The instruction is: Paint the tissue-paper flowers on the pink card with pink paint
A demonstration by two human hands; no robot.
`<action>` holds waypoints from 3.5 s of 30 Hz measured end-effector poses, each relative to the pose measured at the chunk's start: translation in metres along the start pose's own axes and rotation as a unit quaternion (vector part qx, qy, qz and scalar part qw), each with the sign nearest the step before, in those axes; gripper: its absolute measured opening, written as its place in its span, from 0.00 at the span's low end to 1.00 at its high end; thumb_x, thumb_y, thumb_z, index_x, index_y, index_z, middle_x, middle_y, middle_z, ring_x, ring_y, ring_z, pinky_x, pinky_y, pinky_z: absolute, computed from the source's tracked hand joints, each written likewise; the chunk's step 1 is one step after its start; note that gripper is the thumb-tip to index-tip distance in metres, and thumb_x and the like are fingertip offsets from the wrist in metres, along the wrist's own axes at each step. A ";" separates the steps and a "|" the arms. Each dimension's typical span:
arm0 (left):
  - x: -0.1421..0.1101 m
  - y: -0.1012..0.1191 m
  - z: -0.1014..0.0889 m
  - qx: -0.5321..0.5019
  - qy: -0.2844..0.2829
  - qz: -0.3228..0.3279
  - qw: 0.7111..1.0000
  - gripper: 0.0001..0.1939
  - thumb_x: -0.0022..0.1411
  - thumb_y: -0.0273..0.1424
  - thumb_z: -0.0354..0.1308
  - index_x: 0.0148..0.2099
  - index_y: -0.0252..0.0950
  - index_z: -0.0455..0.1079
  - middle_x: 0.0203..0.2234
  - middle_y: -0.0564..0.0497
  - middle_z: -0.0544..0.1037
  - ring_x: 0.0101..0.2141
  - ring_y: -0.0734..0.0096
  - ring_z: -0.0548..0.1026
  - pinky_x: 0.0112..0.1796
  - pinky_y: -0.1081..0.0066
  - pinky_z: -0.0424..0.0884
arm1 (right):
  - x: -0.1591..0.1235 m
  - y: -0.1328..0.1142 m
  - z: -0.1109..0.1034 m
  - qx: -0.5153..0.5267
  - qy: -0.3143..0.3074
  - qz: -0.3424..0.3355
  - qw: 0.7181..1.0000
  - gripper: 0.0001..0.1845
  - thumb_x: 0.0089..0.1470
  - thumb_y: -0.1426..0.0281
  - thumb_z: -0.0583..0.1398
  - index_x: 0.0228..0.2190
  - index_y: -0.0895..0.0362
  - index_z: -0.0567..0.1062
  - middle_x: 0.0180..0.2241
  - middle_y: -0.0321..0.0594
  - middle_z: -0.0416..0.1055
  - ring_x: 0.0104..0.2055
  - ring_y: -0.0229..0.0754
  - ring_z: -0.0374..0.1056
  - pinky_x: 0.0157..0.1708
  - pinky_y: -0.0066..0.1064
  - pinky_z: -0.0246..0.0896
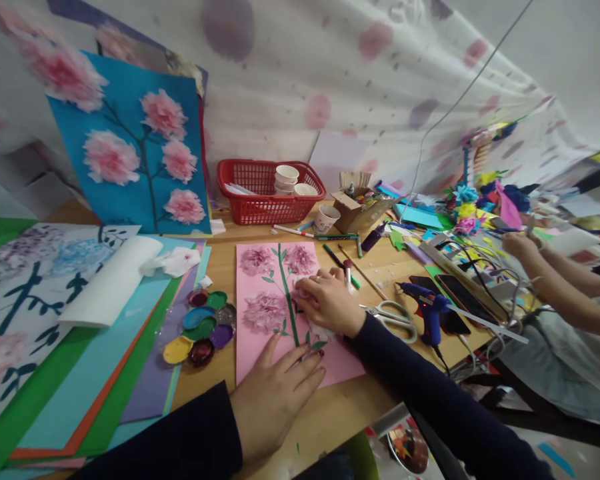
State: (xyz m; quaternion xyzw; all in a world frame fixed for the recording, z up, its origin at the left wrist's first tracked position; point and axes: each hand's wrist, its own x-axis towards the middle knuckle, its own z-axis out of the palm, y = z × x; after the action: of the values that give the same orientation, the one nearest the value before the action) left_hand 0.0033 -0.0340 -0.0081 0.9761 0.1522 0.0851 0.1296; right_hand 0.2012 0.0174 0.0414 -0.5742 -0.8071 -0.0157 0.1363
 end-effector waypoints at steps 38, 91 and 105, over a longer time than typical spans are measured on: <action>-0.003 -0.005 0.005 0.001 -0.016 0.020 1.000 0.38 0.51 0.15 0.45 0.64 0.38 0.53 0.63 0.49 0.59 0.61 0.59 0.54 0.60 0.44 0.34 | -0.013 0.040 -0.001 0.067 0.028 0.104 0.992 0.10 0.58 0.65 0.50 0.33 0.56 0.68 0.26 0.39 0.71 0.33 0.43 0.65 0.45 0.39 0.47; -0.004 -0.006 0.010 0.003 -0.019 0.023 1.000 0.39 0.51 0.16 0.47 0.66 0.39 0.50 0.64 0.49 0.58 0.63 0.58 0.52 0.61 0.42 0.35 | 0.018 0.097 0.015 0.225 0.135 0.168 0.950 0.14 0.46 0.69 0.61 0.37 0.58 0.69 0.35 0.45 0.71 0.40 0.48 0.67 0.45 0.43 0.59; -0.004 -0.003 0.014 0.014 -0.008 0.004 1.000 0.39 0.50 0.16 0.47 0.65 0.40 0.53 0.63 0.50 0.59 0.63 0.60 0.53 0.61 0.44 0.34 | -0.045 0.077 -0.031 0.240 0.061 0.212 0.945 0.16 0.47 0.75 0.59 0.40 0.57 0.78 0.31 0.43 0.66 0.34 0.44 0.59 0.41 0.39 0.55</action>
State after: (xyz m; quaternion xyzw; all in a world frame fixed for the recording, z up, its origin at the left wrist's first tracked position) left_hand 0.0019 -0.0358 -0.0226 0.9792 0.1480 0.0755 0.1166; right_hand 0.2931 -0.0036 0.0499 -0.6802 -0.6368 0.1723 0.3194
